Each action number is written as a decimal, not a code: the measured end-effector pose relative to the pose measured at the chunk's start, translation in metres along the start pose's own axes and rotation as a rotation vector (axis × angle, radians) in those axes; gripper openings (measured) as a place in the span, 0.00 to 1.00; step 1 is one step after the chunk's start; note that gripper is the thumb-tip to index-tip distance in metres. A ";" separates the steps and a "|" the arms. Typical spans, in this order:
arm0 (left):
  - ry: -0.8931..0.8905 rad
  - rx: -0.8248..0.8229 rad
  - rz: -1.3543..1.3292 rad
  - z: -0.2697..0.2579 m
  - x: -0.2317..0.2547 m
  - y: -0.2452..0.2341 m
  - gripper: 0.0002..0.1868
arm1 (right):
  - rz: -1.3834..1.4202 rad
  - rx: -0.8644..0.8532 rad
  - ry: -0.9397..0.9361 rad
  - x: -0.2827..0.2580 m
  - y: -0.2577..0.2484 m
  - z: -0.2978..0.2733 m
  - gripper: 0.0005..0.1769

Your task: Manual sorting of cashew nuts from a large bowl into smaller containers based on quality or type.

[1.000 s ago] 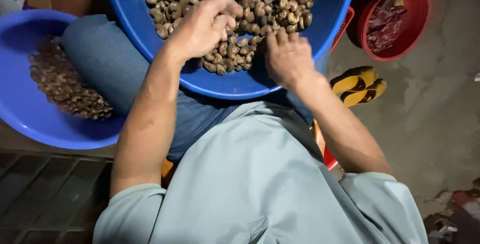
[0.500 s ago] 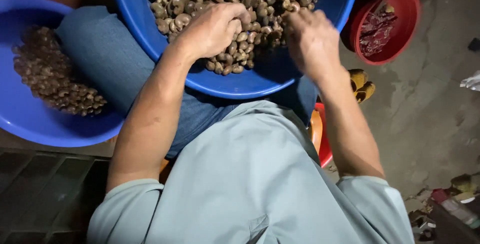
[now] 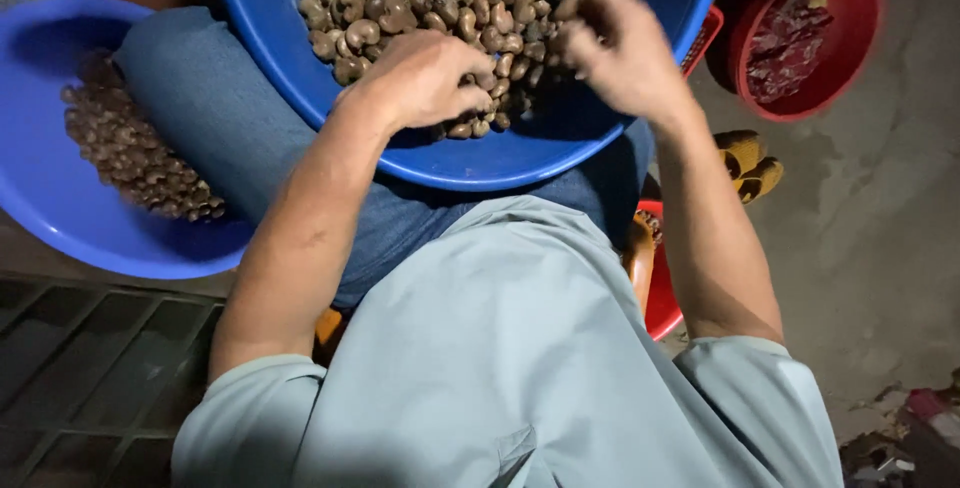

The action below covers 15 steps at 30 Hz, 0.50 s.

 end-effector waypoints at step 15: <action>-0.037 0.083 0.020 0.001 -0.003 0.002 0.06 | -0.177 -0.183 -0.107 -0.007 0.040 -0.014 0.12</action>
Point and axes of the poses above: each hand's wrist, its own z-axis towards the middle knuckle, its own y-axis out of the palm, x = y × z, the point moved 1 cm from there along z, towards the middle knuckle, and after that the axes turned 14 degrees about x, right-handed, at the moved point
